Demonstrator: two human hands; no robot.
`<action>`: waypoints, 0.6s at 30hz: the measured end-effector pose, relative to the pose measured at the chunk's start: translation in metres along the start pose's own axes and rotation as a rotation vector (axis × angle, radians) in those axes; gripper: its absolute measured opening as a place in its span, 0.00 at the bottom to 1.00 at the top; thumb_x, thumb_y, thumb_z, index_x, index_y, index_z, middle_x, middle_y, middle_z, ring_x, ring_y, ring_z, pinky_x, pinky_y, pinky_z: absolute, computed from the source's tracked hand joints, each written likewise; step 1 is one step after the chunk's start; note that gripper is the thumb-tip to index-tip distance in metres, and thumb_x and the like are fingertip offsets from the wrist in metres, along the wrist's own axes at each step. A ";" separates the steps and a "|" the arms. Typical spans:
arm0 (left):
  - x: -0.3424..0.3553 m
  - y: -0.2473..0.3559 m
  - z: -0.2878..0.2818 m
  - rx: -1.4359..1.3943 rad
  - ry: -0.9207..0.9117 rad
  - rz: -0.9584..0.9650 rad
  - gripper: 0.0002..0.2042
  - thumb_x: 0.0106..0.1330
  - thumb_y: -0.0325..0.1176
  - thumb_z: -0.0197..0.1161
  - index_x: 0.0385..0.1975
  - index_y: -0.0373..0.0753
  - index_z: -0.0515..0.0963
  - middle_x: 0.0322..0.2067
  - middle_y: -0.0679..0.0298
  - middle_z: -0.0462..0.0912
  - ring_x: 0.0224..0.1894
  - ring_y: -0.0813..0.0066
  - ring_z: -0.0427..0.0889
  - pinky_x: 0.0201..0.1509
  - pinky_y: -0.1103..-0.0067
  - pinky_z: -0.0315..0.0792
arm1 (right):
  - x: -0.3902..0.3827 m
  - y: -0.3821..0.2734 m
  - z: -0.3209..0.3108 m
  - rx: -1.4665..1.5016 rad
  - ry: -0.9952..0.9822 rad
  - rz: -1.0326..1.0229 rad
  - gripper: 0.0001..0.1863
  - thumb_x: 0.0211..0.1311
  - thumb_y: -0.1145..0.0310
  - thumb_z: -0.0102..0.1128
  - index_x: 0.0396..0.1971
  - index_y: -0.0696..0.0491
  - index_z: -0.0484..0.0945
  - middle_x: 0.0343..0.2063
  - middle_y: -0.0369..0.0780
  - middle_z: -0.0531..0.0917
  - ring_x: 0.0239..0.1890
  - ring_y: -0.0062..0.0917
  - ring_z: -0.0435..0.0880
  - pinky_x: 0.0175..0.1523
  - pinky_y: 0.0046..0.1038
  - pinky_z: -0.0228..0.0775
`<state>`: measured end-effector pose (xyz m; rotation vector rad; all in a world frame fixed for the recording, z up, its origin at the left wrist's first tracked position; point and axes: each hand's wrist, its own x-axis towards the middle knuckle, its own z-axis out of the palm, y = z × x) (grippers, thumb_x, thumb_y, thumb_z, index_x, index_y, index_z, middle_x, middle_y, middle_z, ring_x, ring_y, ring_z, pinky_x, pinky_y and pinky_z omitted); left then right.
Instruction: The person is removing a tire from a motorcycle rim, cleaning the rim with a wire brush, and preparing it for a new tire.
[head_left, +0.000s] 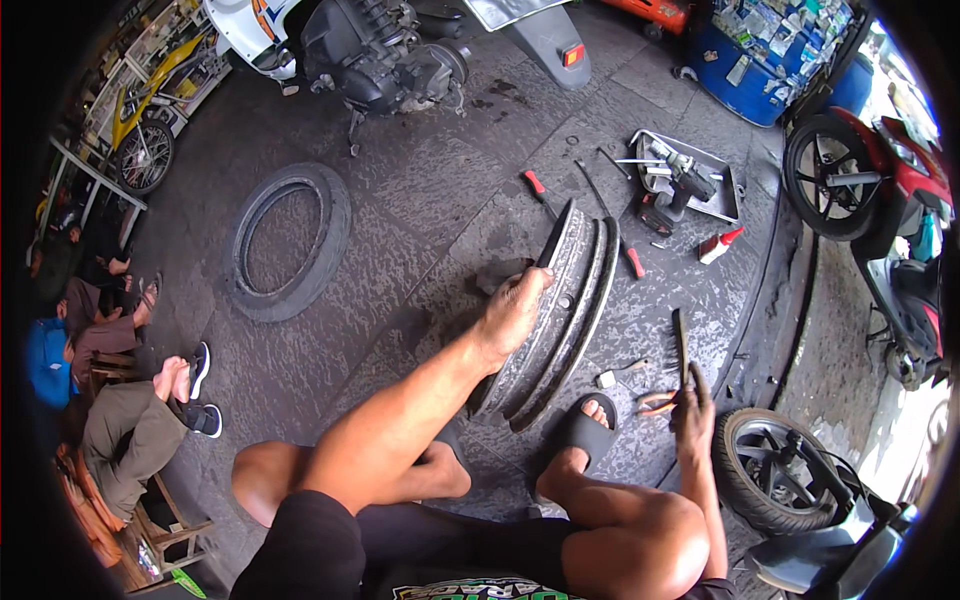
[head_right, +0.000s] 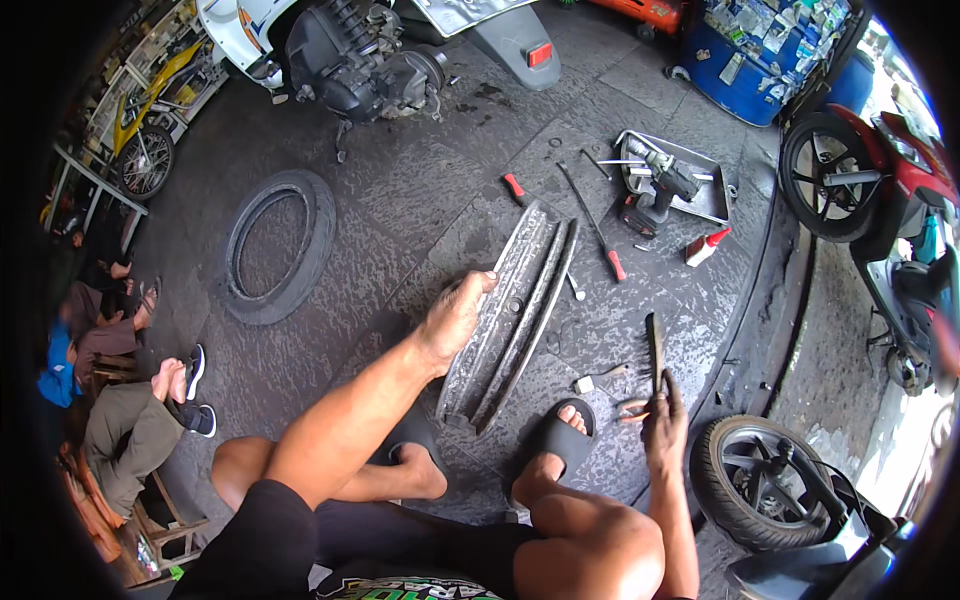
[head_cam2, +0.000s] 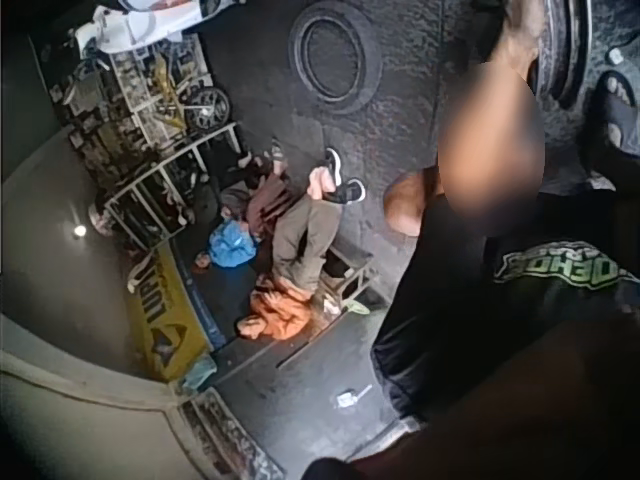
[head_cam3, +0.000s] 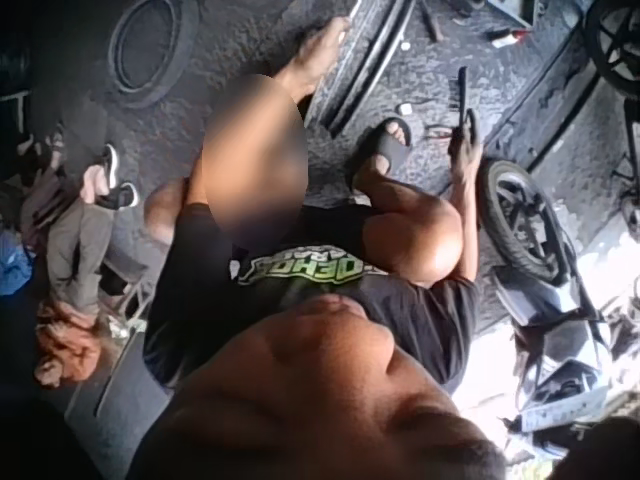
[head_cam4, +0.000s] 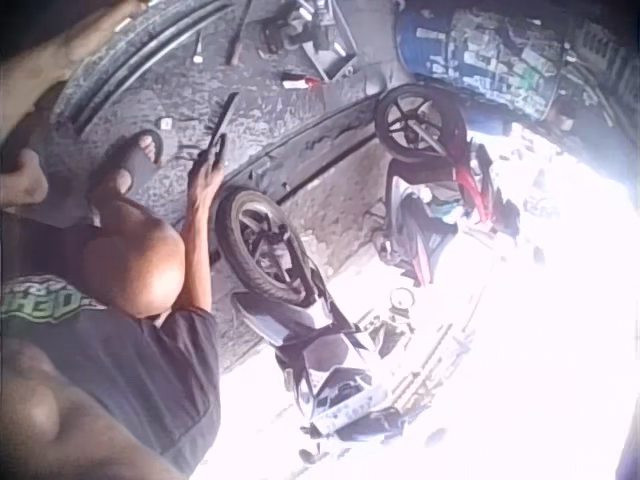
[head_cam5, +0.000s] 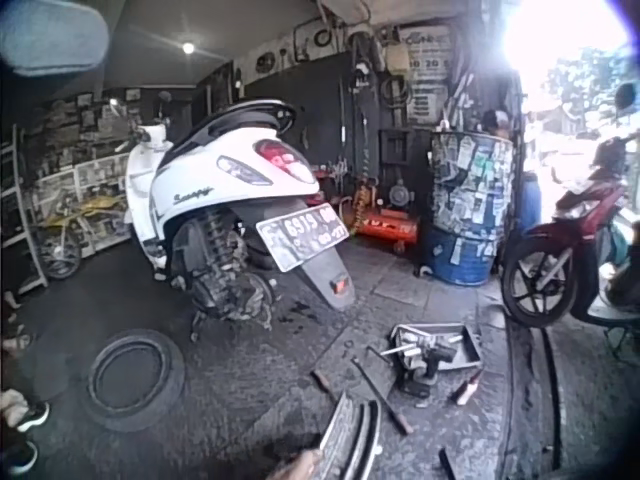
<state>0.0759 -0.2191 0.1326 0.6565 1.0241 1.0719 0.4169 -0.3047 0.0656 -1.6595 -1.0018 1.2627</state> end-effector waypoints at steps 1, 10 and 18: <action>-0.008 0.000 0.005 -0.014 -0.013 0.004 0.20 0.71 0.43 0.47 0.43 0.31 0.77 0.42 0.64 0.78 0.46 0.79 0.71 0.56 0.79 0.65 | -0.015 -0.043 -0.003 0.006 -0.004 -0.050 0.25 0.75 0.70 0.43 0.69 0.51 0.60 0.20 0.29 0.69 0.14 0.10 0.62 0.17 0.16 0.56; -0.015 -0.045 -0.022 -0.261 -0.117 0.080 0.33 0.74 0.60 0.38 0.61 0.34 0.67 0.54 0.54 0.76 0.51 0.69 0.80 0.53 0.71 0.77 | -0.125 -0.223 0.084 -0.274 -0.131 -0.371 0.26 0.71 0.76 0.48 0.67 0.54 0.63 0.28 0.31 0.76 0.21 0.11 0.66 0.25 0.16 0.61; -0.011 -0.041 0.003 -0.287 -0.076 0.184 0.36 0.75 0.60 0.32 0.67 0.34 0.59 0.64 0.58 0.67 0.64 0.69 0.68 0.68 0.73 0.62 | -0.155 -0.139 0.190 -0.984 0.070 -0.511 0.30 0.63 0.78 0.48 0.67 0.56 0.62 0.38 0.55 0.83 0.30 0.45 0.86 0.33 0.39 0.77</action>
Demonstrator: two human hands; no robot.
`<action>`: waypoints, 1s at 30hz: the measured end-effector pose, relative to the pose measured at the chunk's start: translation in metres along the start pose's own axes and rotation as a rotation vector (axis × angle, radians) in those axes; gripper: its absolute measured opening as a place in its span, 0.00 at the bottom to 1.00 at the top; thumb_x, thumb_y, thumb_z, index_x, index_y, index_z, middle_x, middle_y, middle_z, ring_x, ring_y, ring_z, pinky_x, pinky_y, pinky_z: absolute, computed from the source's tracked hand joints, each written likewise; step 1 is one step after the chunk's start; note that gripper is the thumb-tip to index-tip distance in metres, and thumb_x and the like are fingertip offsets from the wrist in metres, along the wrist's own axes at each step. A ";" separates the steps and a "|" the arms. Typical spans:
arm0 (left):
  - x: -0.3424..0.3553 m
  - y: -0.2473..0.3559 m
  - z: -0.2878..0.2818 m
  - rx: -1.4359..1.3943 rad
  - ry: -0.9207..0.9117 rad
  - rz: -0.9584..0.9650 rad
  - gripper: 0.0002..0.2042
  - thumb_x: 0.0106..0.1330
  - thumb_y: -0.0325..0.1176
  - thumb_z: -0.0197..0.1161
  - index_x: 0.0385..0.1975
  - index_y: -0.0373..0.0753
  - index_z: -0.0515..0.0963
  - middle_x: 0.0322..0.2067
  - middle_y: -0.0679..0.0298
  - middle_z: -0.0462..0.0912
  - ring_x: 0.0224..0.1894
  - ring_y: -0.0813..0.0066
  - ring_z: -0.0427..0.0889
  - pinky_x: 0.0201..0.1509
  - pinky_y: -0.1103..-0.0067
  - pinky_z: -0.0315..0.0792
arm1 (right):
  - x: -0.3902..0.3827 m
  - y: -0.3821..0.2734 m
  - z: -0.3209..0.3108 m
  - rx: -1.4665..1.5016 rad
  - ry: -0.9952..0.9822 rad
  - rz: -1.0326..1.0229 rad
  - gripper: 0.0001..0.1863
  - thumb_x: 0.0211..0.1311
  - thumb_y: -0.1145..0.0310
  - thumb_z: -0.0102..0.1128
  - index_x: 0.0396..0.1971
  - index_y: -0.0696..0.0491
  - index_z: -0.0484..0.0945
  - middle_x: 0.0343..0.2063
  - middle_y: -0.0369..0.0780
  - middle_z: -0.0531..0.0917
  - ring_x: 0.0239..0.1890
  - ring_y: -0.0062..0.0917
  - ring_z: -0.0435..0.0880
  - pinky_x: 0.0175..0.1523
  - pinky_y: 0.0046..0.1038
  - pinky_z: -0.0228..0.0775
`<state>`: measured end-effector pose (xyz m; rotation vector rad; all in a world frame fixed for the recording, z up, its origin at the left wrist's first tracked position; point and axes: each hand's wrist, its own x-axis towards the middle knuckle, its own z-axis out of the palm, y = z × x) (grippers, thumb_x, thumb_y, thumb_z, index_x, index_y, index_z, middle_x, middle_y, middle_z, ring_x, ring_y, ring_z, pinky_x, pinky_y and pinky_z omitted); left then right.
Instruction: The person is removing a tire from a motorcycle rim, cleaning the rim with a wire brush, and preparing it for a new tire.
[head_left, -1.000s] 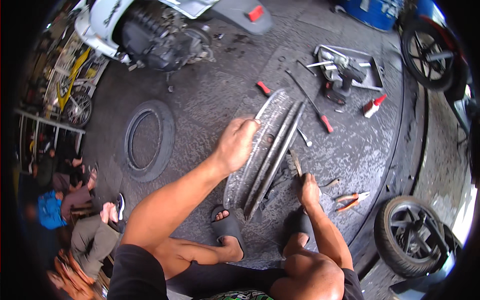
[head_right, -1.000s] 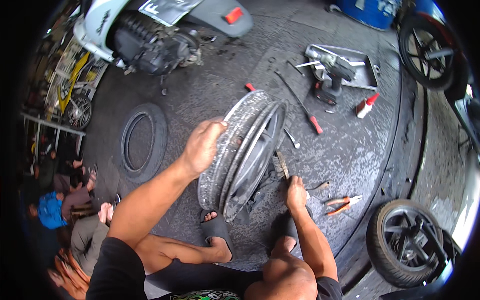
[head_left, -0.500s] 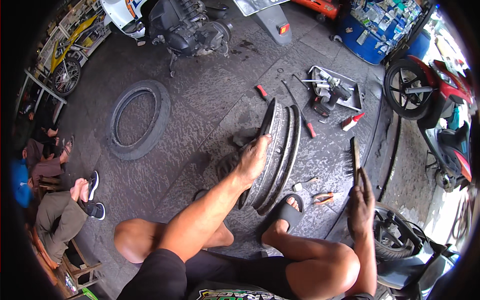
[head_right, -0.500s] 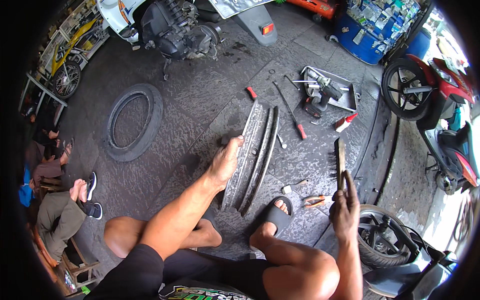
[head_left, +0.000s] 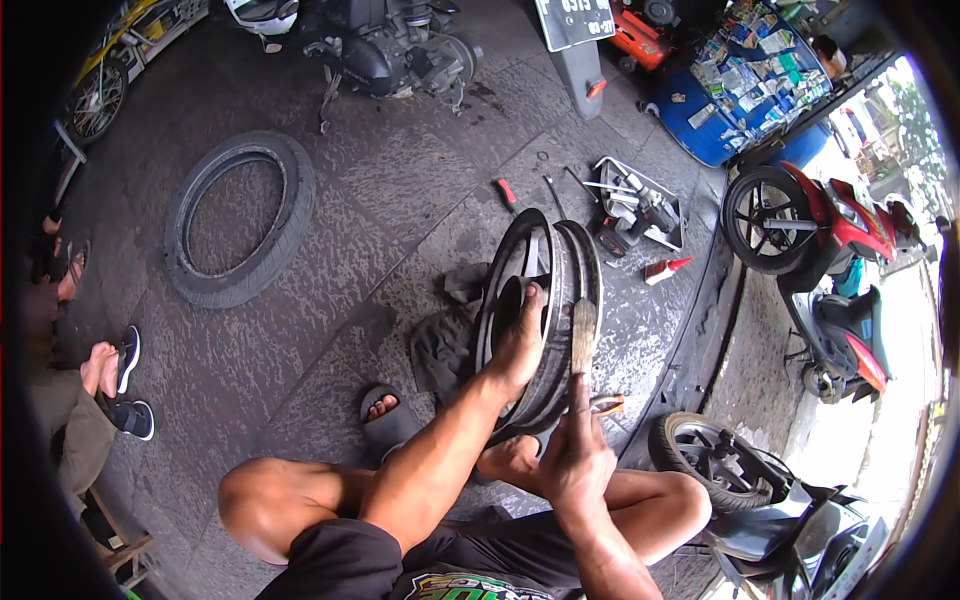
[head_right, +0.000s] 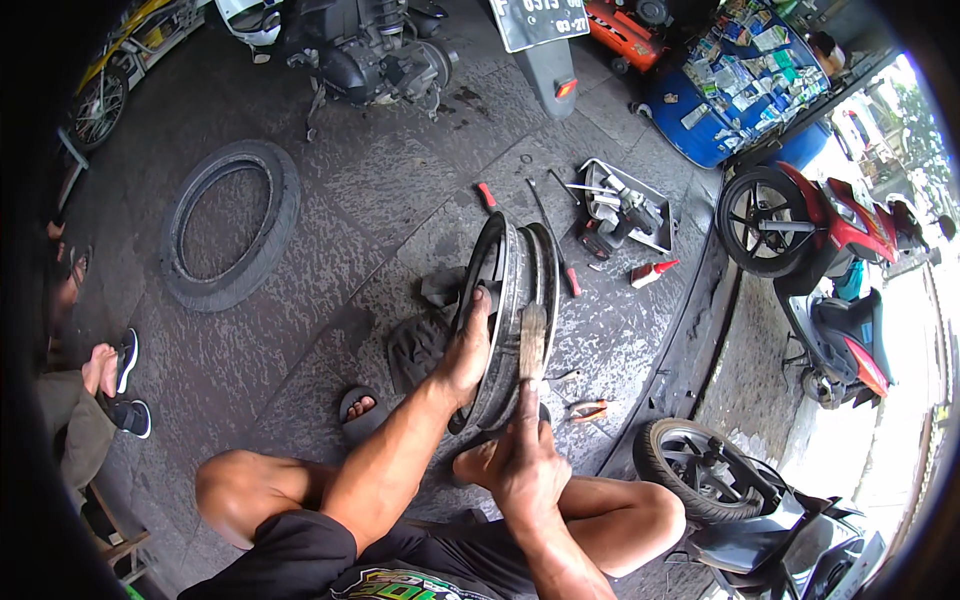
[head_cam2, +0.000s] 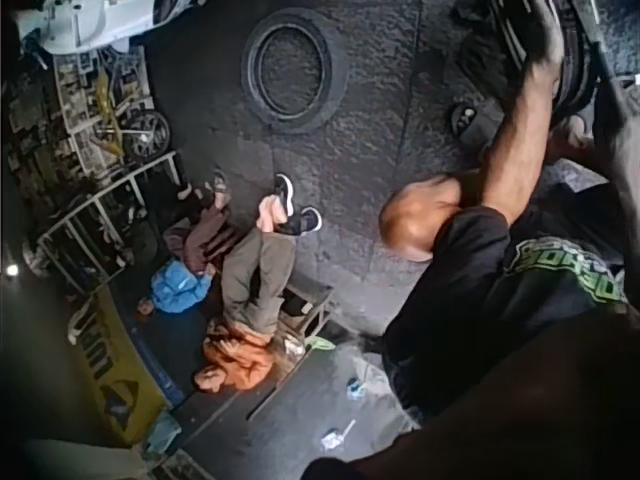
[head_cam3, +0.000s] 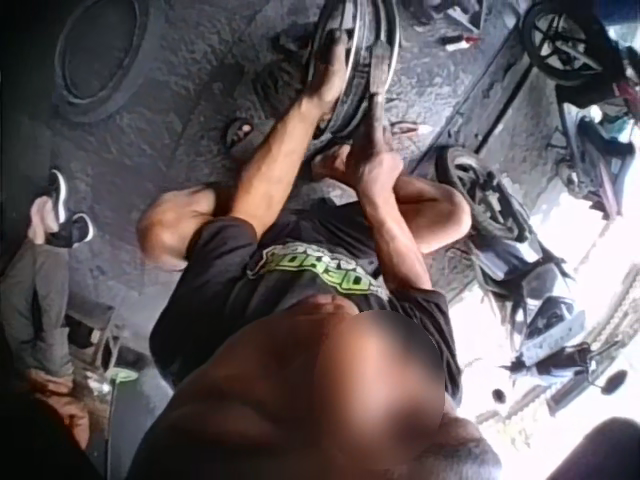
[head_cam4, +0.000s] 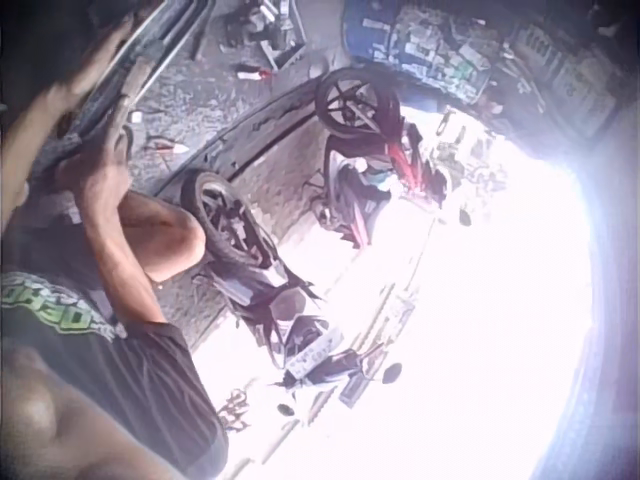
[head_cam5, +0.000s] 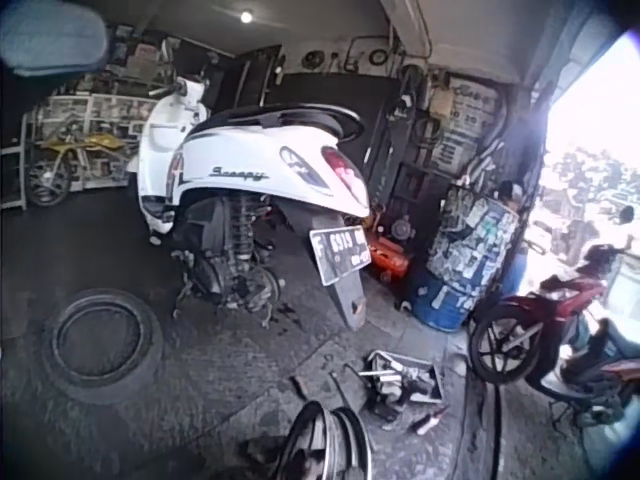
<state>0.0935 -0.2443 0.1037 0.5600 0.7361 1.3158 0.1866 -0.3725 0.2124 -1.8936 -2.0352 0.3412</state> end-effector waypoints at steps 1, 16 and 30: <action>-0.005 0.004 0.006 0.064 0.011 -0.016 0.36 0.75 0.61 0.31 0.68 0.34 0.57 0.65 0.58 0.65 0.65 0.69 0.65 0.70 0.74 0.58 | 0.016 0.000 0.002 -0.026 0.024 0.006 0.30 0.63 0.76 0.49 0.67 0.54 0.62 0.28 0.54 0.82 0.25 0.49 0.83 0.30 0.43 0.75; 0.010 -0.021 -0.015 -0.139 -0.034 -0.376 0.50 0.67 0.72 0.31 0.69 0.25 0.52 0.66 0.43 0.60 0.70 0.68 0.57 0.70 0.78 0.51 | 0.021 0.012 -0.004 0.202 0.029 -0.149 0.29 0.63 0.79 0.45 0.66 0.55 0.62 0.45 0.58 0.80 0.41 0.46 0.85 0.42 0.38 0.78; -0.006 0.009 -0.021 -0.395 -0.218 -0.312 0.50 0.67 0.72 0.32 0.71 0.27 0.43 0.72 0.51 0.46 0.74 0.68 0.45 0.75 0.75 0.40 | 0.045 -0.013 -0.002 0.420 -0.077 0.001 0.25 0.66 0.80 0.46 0.63 0.62 0.66 0.52 0.56 0.79 0.56 0.35 0.80 0.54 0.29 0.73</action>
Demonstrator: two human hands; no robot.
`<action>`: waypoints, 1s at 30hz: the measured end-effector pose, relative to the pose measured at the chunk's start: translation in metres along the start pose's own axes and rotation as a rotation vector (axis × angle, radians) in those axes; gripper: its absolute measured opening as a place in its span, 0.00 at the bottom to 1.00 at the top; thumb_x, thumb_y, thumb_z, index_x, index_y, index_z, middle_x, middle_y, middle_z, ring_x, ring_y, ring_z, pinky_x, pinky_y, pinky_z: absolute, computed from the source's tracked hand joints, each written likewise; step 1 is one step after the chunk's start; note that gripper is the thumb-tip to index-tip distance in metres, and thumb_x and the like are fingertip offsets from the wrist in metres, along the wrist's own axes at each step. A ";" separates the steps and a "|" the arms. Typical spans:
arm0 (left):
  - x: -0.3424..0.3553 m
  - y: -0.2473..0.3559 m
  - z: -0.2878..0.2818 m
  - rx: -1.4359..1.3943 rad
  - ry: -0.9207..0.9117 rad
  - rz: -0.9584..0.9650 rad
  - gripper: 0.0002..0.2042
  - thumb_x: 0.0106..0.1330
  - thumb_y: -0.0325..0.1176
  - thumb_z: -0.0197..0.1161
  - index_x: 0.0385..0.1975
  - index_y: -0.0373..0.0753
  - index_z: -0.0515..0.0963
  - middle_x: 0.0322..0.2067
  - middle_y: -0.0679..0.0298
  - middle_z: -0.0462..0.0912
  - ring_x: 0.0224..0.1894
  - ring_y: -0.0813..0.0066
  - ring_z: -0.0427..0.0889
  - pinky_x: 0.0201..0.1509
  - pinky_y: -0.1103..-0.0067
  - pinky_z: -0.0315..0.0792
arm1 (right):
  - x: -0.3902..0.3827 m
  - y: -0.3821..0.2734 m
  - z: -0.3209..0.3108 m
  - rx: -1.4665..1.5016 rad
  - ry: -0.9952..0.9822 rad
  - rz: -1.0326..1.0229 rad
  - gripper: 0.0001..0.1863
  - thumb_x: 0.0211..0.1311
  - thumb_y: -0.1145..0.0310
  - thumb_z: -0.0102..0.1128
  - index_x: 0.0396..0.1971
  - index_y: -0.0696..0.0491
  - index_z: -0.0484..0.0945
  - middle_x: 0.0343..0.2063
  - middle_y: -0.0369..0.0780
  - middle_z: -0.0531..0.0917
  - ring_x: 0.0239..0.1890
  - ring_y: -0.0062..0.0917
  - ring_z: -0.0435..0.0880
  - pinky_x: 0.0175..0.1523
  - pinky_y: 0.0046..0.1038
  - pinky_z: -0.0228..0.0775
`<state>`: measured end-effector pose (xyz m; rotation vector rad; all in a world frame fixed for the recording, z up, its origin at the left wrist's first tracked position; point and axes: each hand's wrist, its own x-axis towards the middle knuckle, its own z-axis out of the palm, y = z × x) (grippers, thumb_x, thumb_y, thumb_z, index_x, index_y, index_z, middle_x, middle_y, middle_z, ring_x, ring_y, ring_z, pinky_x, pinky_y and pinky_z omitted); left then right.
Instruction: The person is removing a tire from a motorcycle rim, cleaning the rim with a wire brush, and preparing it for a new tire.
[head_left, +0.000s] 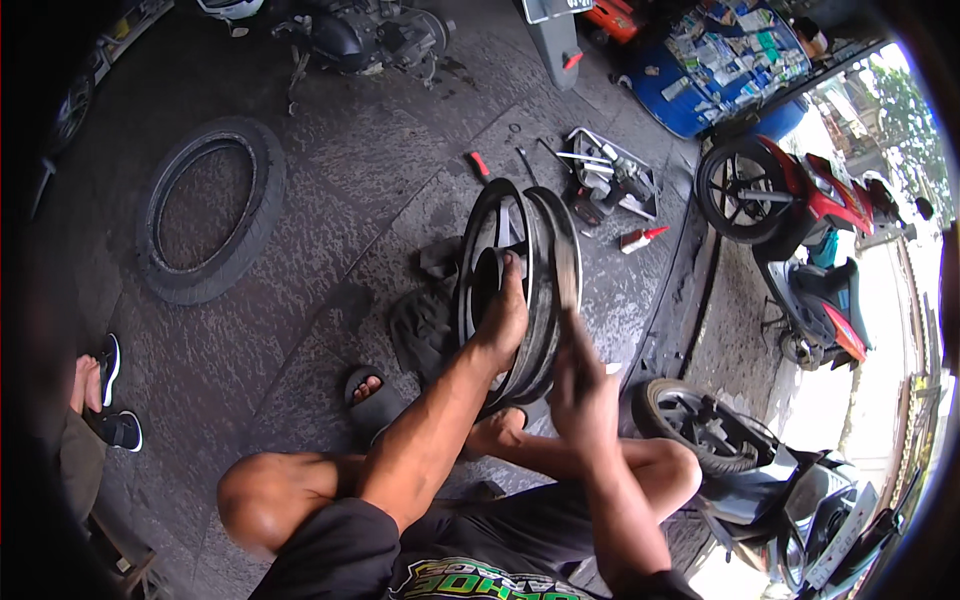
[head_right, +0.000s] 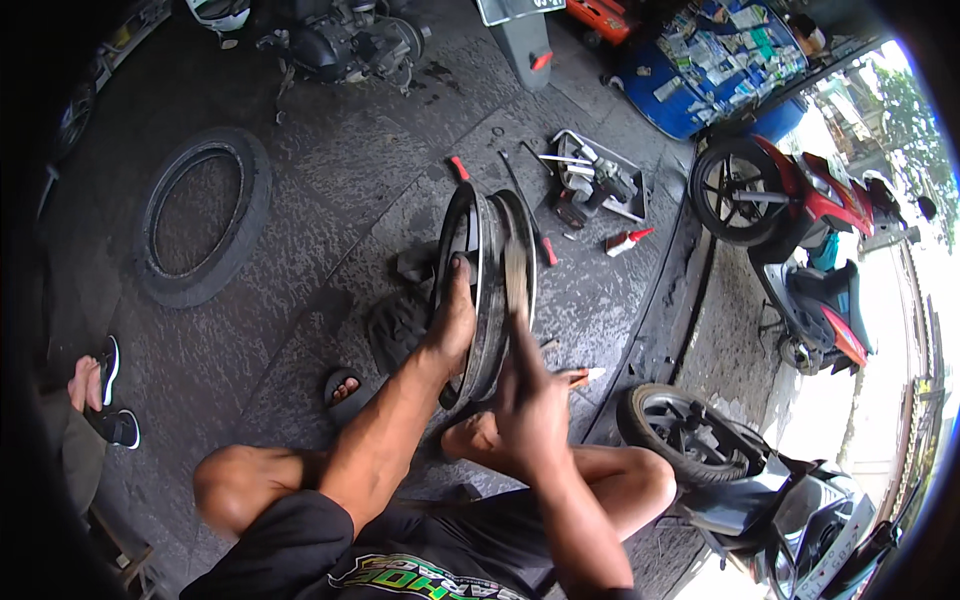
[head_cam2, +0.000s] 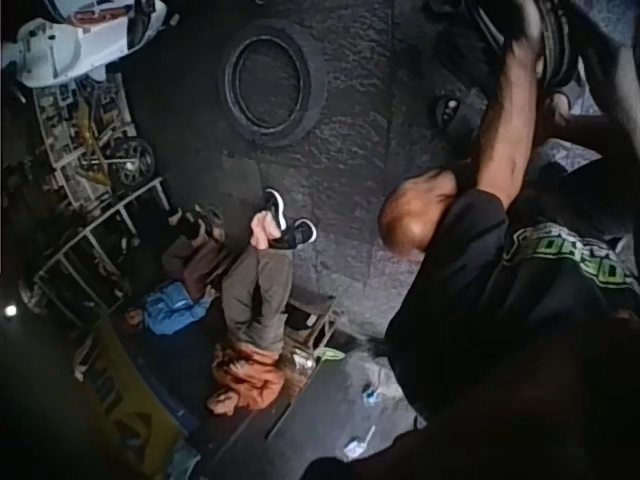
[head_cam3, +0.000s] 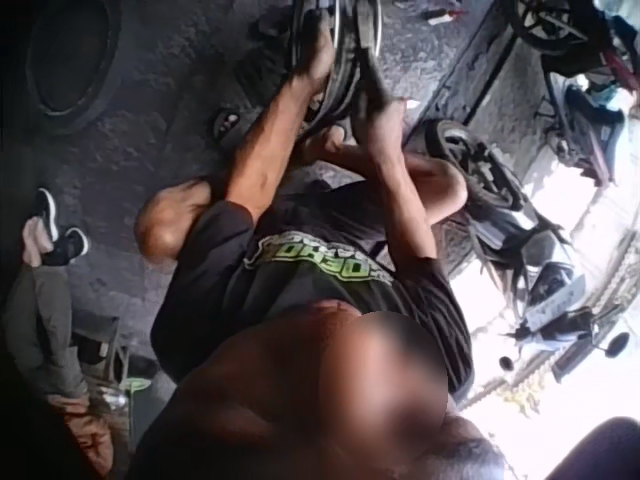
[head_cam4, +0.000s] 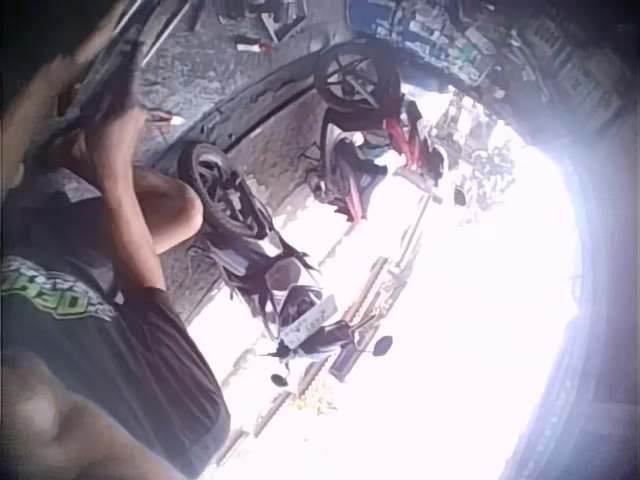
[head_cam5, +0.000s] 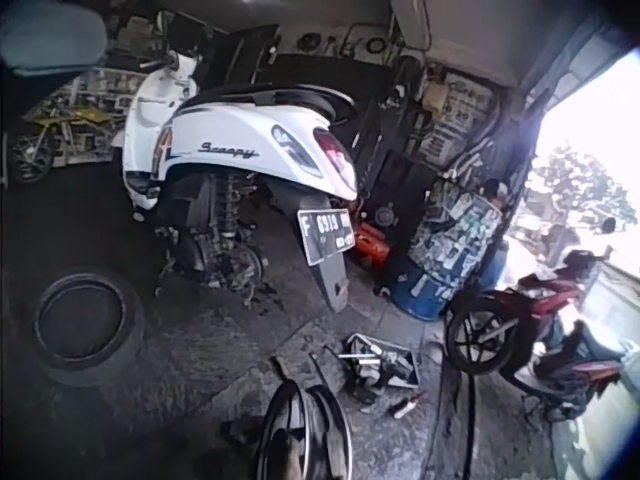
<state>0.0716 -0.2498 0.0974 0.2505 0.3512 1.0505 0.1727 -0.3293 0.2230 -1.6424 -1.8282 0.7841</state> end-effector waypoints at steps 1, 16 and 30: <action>0.008 -0.002 0.007 0.095 0.059 0.108 0.50 0.67 0.72 0.33 0.71 0.27 0.43 0.72 0.51 0.45 0.74 0.68 0.44 0.75 0.74 0.40 | -0.031 0.006 -0.004 -0.046 -0.016 0.037 0.25 0.65 0.80 0.46 0.63 0.62 0.65 0.53 0.56 0.78 0.58 0.35 0.78 0.55 0.29 0.72; -0.001 0.000 0.031 0.100 0.071 0.052 0.40 0.70 0.68 0.26 0.64 0.40 0.65 0.52 0.60 0.77 0.50 0.70 0.79 0.55 0.71 0.75 | 0.028 0.000 -0.018 -0.089 -0.064 0.161 0.27 0.62 0.81 0.43 0.63 0.63 0.65 0.50 0.59 0.78 0.44 0.46 0.85 0.46 0.32 0.76; -0.013 -0.011 0.041 0.173 0.134 0.187 0.37 0.72 0.64 0.28 0.65 0.38 0.64 0.57 0.59 0.74 0.56 0.69 0.75 0.60 0.71 0.71 | -0.028 0.008 -0.013 -0.096 0.098 -0.099 0.30 0.59 0.77 0.51 0.64 0.59 0.65 0.18 0.53 0.80 0.20 0.42 0.84 0.27 0.40 0.75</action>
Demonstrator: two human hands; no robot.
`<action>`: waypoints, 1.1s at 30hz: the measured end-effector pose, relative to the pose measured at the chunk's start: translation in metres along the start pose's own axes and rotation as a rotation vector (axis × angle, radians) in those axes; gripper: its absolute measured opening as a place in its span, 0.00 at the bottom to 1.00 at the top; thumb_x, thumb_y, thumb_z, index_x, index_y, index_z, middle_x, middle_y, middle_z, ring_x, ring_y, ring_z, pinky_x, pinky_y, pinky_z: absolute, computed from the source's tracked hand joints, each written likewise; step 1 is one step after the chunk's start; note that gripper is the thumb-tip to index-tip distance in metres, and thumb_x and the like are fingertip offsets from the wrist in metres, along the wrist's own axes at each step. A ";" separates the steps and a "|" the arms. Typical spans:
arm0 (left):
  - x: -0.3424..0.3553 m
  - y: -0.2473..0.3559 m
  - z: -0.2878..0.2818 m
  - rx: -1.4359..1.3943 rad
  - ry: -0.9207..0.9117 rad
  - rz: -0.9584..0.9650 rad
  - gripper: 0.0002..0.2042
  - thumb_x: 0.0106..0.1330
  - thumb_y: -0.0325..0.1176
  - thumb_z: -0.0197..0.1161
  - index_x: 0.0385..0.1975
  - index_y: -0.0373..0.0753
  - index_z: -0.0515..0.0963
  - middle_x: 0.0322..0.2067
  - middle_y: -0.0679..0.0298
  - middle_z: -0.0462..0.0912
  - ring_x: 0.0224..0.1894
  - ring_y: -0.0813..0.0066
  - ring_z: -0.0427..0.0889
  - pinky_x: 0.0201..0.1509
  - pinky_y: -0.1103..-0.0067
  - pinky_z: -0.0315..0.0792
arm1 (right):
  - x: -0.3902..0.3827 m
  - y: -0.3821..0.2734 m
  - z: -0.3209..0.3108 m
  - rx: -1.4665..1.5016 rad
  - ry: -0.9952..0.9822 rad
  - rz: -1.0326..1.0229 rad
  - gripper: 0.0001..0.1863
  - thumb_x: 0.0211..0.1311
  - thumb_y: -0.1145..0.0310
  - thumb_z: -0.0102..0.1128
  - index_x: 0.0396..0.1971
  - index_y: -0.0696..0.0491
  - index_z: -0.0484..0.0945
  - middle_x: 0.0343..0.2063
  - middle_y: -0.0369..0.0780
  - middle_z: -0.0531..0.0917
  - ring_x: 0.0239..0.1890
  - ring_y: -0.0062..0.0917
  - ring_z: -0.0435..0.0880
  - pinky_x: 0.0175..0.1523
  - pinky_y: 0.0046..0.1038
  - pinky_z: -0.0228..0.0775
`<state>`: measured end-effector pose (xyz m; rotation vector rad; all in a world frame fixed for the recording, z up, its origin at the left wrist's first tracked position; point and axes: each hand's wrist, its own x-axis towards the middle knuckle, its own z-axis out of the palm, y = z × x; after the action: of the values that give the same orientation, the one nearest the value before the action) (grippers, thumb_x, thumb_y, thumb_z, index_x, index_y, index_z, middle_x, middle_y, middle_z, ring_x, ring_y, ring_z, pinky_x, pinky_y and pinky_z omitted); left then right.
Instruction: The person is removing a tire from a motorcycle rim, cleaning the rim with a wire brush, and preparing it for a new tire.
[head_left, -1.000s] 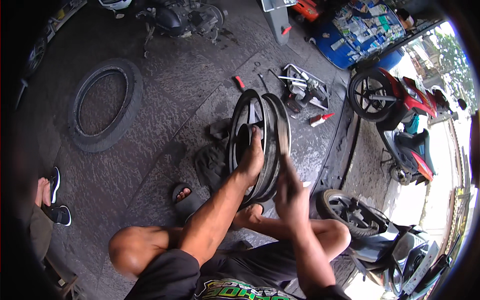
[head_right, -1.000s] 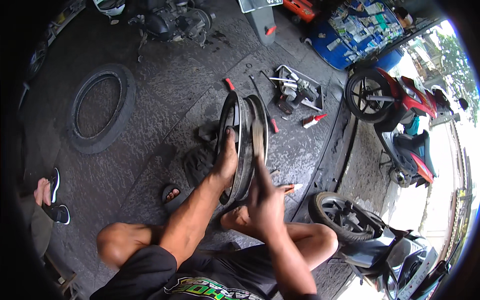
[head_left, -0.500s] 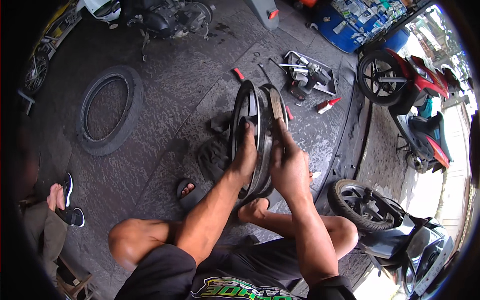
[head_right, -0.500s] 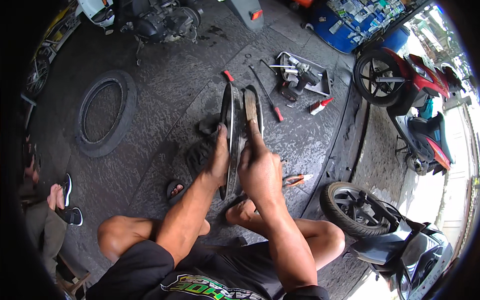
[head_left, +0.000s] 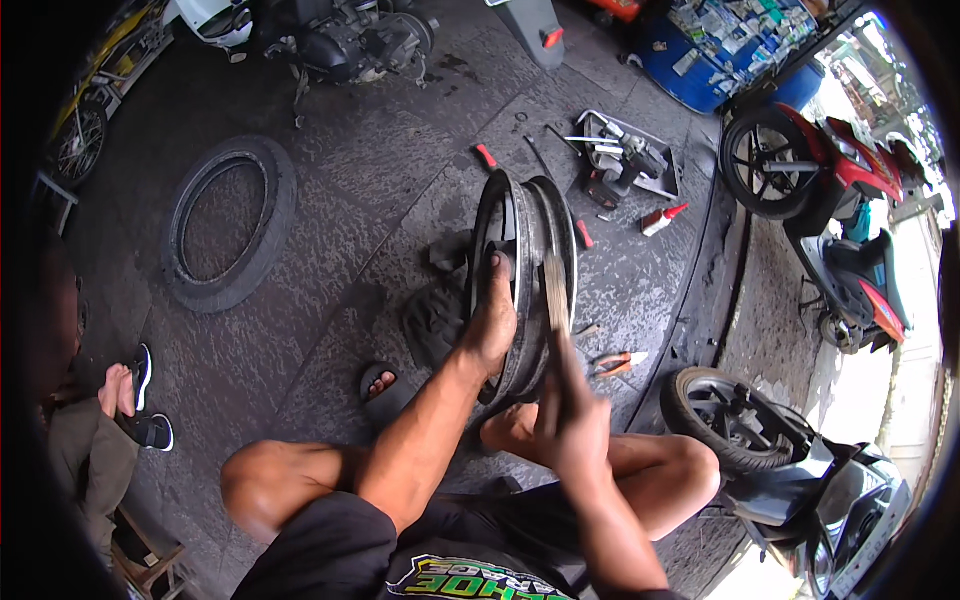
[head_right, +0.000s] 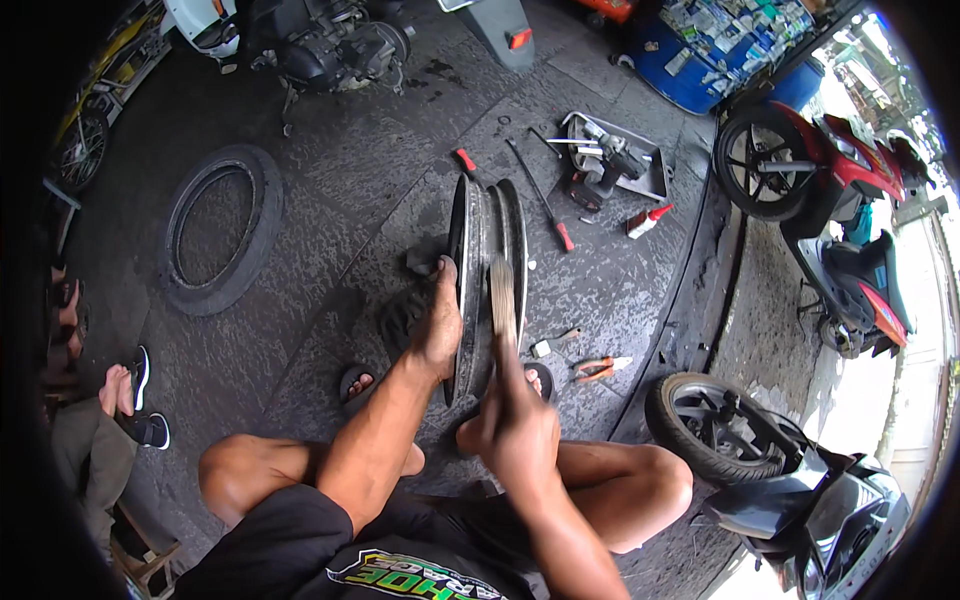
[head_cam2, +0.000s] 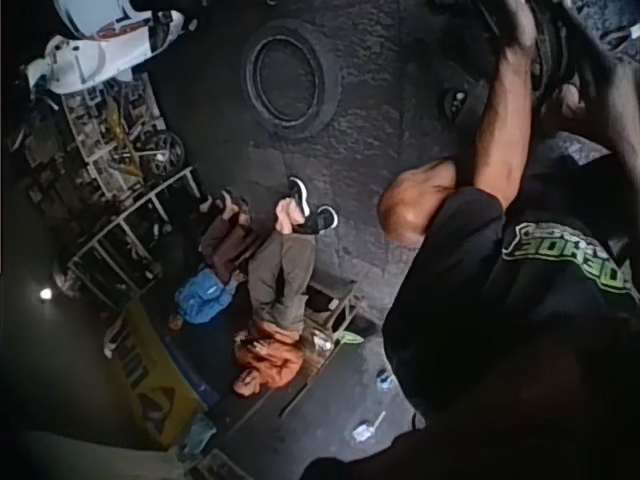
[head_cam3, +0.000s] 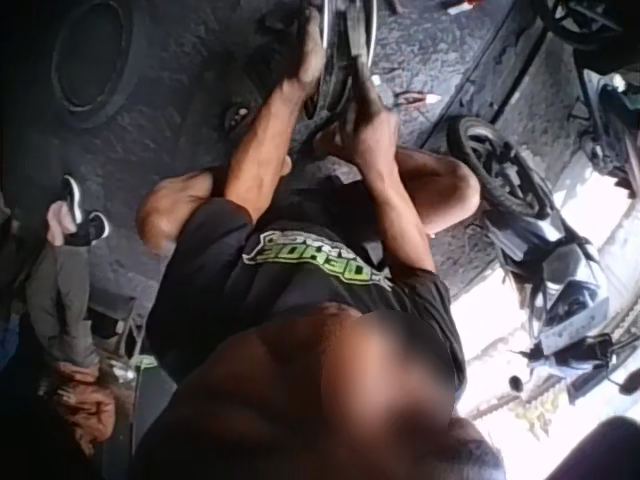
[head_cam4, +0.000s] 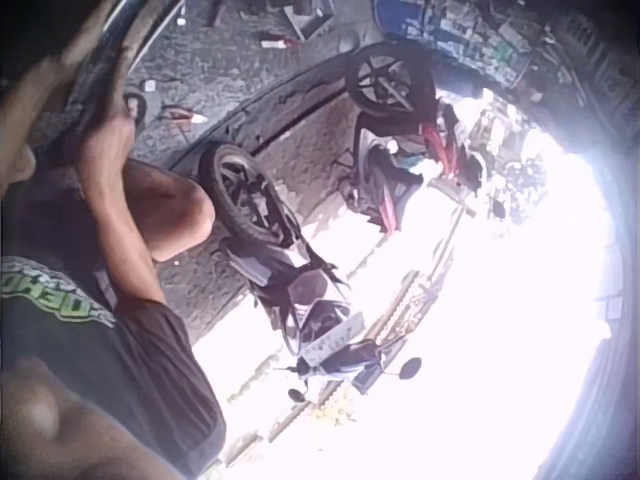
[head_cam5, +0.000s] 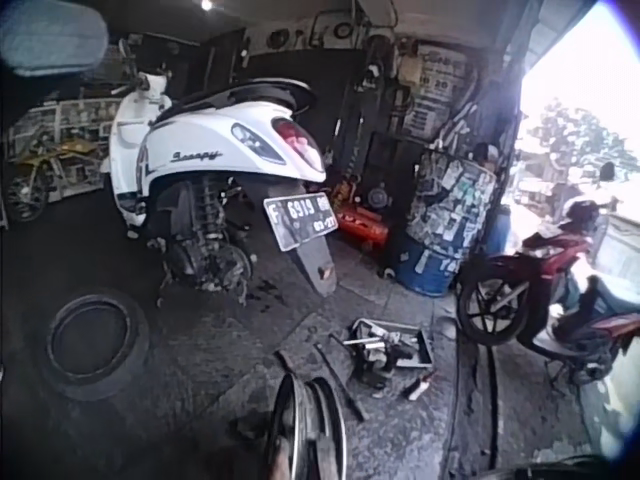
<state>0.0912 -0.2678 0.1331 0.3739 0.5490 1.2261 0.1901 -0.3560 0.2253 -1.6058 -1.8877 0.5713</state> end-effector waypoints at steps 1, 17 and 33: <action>-0.001 0.001 -0.002 0.096 -0.025 0.027 0.37 0.73 0.64 0.27 0.65 0.38 0.63 0.59 0.58 0.72 0.59 0.69 0.73 0.63 0.71 0.68 | 0.032 0.012 0.005 0.093 -0.055 0.083 0.28 0.61 0.77 0.50 0.64 0.56 0.66 0.18 0.55 0.79 0.22 0.45 0.84 0.26 0.43 0.74; 0.005 0.007 -0.001 -0.014 -0.114 -0.074 0.38 0.72 0.65 0.28 0.68 0.39 0.59 0.60 0.60 0.70 0.60 0.67 0.71 0.64 0.70 0.66 | -0.030 0.031 -0.001 -0.187 -0.036 -0.041 0.33 0.58 0.72 0.55 0.67 0.51 0.63 0.22 0.56 0.80 0.27 0.52 0.82 0.33 0.47 0.73; 0.004 -0.024 -0.044 0.045 -0.052 -0.043 0.35 0.73 0.64 0.31 0.65 0.40 0.63 0.54 0.62 0.75 0.55 0.69 0.75 0.60 0.72 0.70 | 0.016 0.015 -0.011 -0.137 -0.200 0.228 0.34 0.61 0.66 0.54 0.69 0.39 0.59 0.22 0.58 0.80 0.29 0.53 0.83 0.36 0.50 0.72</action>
<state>0.0854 -0.2722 0.0837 0.4291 0.5377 1.1611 0.2068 -0.3386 0.2262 -1.9320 -1.9338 0.7360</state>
